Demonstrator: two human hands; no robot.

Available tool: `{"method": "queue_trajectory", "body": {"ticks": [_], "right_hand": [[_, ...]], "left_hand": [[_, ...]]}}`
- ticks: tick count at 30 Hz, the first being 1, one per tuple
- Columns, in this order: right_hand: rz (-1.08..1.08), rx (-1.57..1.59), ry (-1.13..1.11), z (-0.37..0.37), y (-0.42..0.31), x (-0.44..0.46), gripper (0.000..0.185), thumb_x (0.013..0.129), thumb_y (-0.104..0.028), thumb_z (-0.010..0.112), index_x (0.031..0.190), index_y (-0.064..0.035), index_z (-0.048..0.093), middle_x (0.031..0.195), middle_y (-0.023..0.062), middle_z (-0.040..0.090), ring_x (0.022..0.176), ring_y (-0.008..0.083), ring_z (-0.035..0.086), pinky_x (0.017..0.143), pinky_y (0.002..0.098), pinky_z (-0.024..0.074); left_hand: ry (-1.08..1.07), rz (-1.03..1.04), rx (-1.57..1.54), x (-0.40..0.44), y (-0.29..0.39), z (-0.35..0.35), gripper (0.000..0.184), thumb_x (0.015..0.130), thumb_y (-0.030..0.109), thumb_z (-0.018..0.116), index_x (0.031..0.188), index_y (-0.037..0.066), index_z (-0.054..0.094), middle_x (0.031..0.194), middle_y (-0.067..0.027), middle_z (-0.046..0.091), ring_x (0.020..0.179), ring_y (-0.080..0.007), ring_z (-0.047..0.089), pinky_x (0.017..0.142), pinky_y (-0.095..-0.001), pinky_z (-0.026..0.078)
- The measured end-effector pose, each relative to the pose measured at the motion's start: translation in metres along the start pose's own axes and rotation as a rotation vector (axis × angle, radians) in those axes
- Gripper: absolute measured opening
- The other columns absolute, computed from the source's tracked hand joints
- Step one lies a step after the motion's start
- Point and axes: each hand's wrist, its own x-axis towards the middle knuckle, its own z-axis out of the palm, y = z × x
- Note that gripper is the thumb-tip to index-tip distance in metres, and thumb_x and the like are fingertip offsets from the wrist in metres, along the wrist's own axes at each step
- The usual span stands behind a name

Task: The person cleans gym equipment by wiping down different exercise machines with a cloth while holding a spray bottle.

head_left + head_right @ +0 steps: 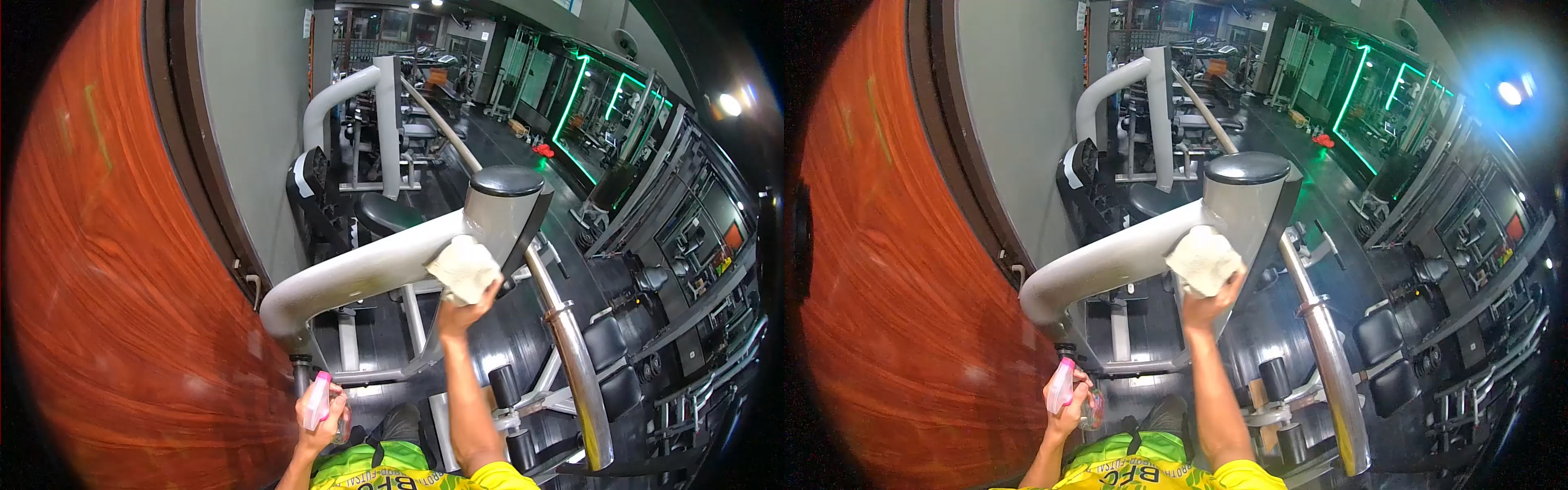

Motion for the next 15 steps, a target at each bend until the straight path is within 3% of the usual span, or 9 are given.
{"method": "queue_trajectory", "body": {"ticks": [1, 3, 5, 9, 11, 13, 14, 15], "right_hand": [[0.141, 0.026, 0.104, 0.008, -0.007, -0.015, 0.037, 0.075, -0.009, 0.068, 0.107, 0.0048, 0.053, 0.102, 0.0154, 0.056, 0.096, 0.0322, 0.057, 0.083, 0.0384, 0.0444], [0.165, 0.042, -0.004, 0.008, -0.020, -0.038, 0.036, 0.077, -0.011, 0.065, 0.108, 0.0031, 0.054, 0.101, 0.0165, 0.058, 0.094, 0.0341, 0.059, 0.085, 0.0375, 0.0445], [0.059, 0.101, -0.190, 0.005, -0.014, -0.057, 0.037, 0.078, -0.012, 0.066, 0.109, 0.0038, 0.054, 0.098, 0.0166, 0.058, 0.090, 0.0318, 0.060, 0.084, 0.0365, 0.0454], [-0.076, 0.108, -0.297, -0.011, 0.011, -0.033, 0.033, 0.078, -0.012, 0.066, 0.105, 0.0045, 0.056, 0.098, 0.0150, 0.060, 0.088, 0.0278, 0.061, 0.083, 0.0363, 0.0461], [0.138, 0.139, -0.002, -0.012, 0.013, -0.020, 0.027, 0.078, -0.009, 0.065, 0.100, 0.0038, 0.058, 0.097, 0.0130, 0.061, 0.088, 0.0260, 0.060, 0.083, 0.0360, 0.0454], [0.140, 0.044, 0.197, -0.015, 0.024, -0.007, 0.024, 0.077, -0.005, 0.064, 0.099, 0.0024, 0.058, 0.097, 0.0117, 0.060, 0.090, 0.0255, 0.059, 0.085, 0.0362, 0.0438], [0.315, -0.010, 0.175, -0.011, 0.037, -0.019, 0.025, 0.077, -0.004, 0.063, 0.100, 0.0017, 0.057, 0.098, 0.0126, 0.059, 0.092, 0.0249, 0.057, 0.086, 0.0375, 0.0420], [0.312, -0.005, 0.173, -0.007, 0.030, -0.022, 0.025, 0.077, -0.004, 0.063, 0.100, 0.0017, 0.057, 0.098, 0.0126, 0.059, 0.092, 0.0249, 0.057, 0.086, 0.0375, 0.0420]], "left_hand": [[-0.017, -0.005, 0.022, -0.002, -0.002, -0.002, 0.014, 0.085, -0.001, 0.058, 0.097, -0.003, 0.051, 0.077, -0.0108, 0.057, 0.055, -0.0149, 0.058, 0.051, -0.0272, 0.048], [-0.032, -0.006, 0.047, -0.005, -0.006, -0.006, 0.015, 0.085, 0.000, 0.057, 0.099, -0.002, 0.050, 0.082, -0.0124, 0.055, 0.057, -0.0163, 0.057, 0.051, -0.0283, 0.049], [-0.038, 0.059, -0.012, -0.006, -0.009, -0.007, 0.016, 0.086, 0.002, 0.058, 0.100, -0.002, 0.049, 0.083, -0.0129, 0.055, 0.057, -0.0167, 0.058, 0.051, -0.0282, 0.049], [-0.002, 0.045, -0.036, -0.005, -0.008, -0.006, 0.012, 0.084, -0.003, 0.057, 0.095, -0.004, 0.051, 0.078, -0.0118, 0.059, 0.056, -0.0145, 0.060, 0.052, -0.0265, 0.048], [-0.009, 0.069, -0.041, -0.004, -0.008, -0.006, 0.013, 0.084, -0.003, 0.057, 0.095, -0.004, 0.051, 0.079, -0.0121, 0.059, 0.056, -0.0145, 0.059, 0.053, -0.0264, 0.048], [0.004, 0.073, -0.038, -0.005, -0.008, -0.008, 0.013, 0.084, -0.003, 0.057, 0.095, -0.004, 0.051, 0.079, -0.0122, 0.059, 0.056, -0.0145, 0.059, 0.053, -0.0264, 0.048], [0.013, 0.077, -0.037, -0.006, -0.008, -0.008, 0.013, 0.084, -0.003, 0.057, 0.095, -0.004, 0.051, 0.079, -0.0124, 0.059, 0.056, -0.0144, 0.059, 0.053, -0.0264, 0.048], [0.017, 0.081, -0.038, -0.007, -0.008, -0.008, 0.013, 0.084, -0.003, 0.057, 0.095, -0.004, 0.051, 0.079, -0.0124, 0.059, 0.056, -0.0144, 0.059, 0.053, -0.0264, 0.048]]}}
